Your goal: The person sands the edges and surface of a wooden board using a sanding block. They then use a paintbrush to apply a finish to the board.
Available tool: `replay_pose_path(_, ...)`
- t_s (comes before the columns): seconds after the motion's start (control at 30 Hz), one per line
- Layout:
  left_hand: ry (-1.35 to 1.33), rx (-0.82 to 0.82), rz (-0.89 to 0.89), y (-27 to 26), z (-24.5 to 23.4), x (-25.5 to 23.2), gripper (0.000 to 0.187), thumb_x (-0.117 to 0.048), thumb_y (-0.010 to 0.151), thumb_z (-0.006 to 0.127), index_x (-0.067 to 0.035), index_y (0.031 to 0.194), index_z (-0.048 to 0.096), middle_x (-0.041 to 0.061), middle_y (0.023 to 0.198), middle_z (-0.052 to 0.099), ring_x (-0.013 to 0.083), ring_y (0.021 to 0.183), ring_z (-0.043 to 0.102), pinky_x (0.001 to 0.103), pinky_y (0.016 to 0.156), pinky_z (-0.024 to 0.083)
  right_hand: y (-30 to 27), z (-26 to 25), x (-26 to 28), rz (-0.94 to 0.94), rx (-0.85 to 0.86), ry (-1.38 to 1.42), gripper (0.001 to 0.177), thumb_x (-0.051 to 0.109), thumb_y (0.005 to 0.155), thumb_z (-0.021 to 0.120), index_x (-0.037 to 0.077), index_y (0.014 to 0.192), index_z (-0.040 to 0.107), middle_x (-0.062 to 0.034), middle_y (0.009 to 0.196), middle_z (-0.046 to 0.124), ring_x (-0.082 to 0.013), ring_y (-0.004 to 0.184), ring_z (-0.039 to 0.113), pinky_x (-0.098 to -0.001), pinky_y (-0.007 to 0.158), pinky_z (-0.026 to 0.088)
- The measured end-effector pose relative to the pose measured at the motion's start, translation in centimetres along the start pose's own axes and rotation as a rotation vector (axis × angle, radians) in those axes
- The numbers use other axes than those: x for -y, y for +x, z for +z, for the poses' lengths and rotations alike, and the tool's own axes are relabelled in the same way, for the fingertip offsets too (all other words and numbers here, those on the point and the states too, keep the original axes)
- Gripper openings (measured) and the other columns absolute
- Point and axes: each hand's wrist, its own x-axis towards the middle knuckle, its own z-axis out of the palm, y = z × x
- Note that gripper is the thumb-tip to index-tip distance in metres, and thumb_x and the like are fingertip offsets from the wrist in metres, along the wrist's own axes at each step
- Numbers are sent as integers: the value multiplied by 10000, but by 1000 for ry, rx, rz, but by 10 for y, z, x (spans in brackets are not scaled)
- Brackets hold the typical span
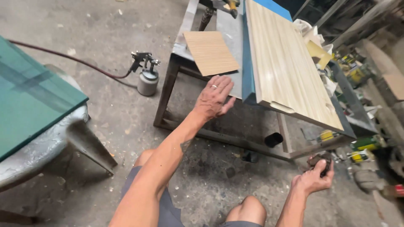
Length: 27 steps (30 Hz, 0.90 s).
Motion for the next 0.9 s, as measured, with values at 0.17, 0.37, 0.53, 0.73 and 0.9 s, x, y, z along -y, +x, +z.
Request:
replay_pose_path(0.17,12,-33,-27,-3,3,6,489,-389,972,640,13,1241,708,187,1271,707,322,1215,646,461,1151,416,-4,-6,-2,-18,62,-117,213,123,1041,655,43,1236,687,-107,874,692,-171,646,650,-298,625,558)
replay_pose_path(0.37,-57,-81,-24,-5,2,11,484,-375,953,662,29,1216,708,204,1240,709,343,1192,654,471,1130,436,-14,-2,4,34,29,-77,259,-20,981,676,38,1234,668,-116,1013,694,-190,805,691,-312,741,698)
replay_pose_path(0.53,-106,-171,-59,-5,17,8,520,-420,858,708,-3,1169,712,185,1164,705,312,1186,658,463,1152,432,4,-15,-26,-194,119,-262,307,43,1032,726,53,1329,651,-141,1053,629,-292,849,760,-355,591,615)
replay_pose_path(0.73,-102,-142,-13,-2,17,7,510,-364,821,750,-7,1185,723,173,1182,711,314,1190,659,462,1136,448,-21,21,1,-308,83,-422,327,51,1001,773,5,1311,678,-225,1067,677,-297,941,711,-423,769,589)
replay_pose_path(0.9,-89,-61,1,1,12,7,498,-293,817,776,15,1203,717,181,1212,701,337,1210,648,472,1124,454,-16,44,27,-326,72,-339,360,-15,983,714,-29,1337,653,-306,1137,663,-300,1045,640,-488,895,559)
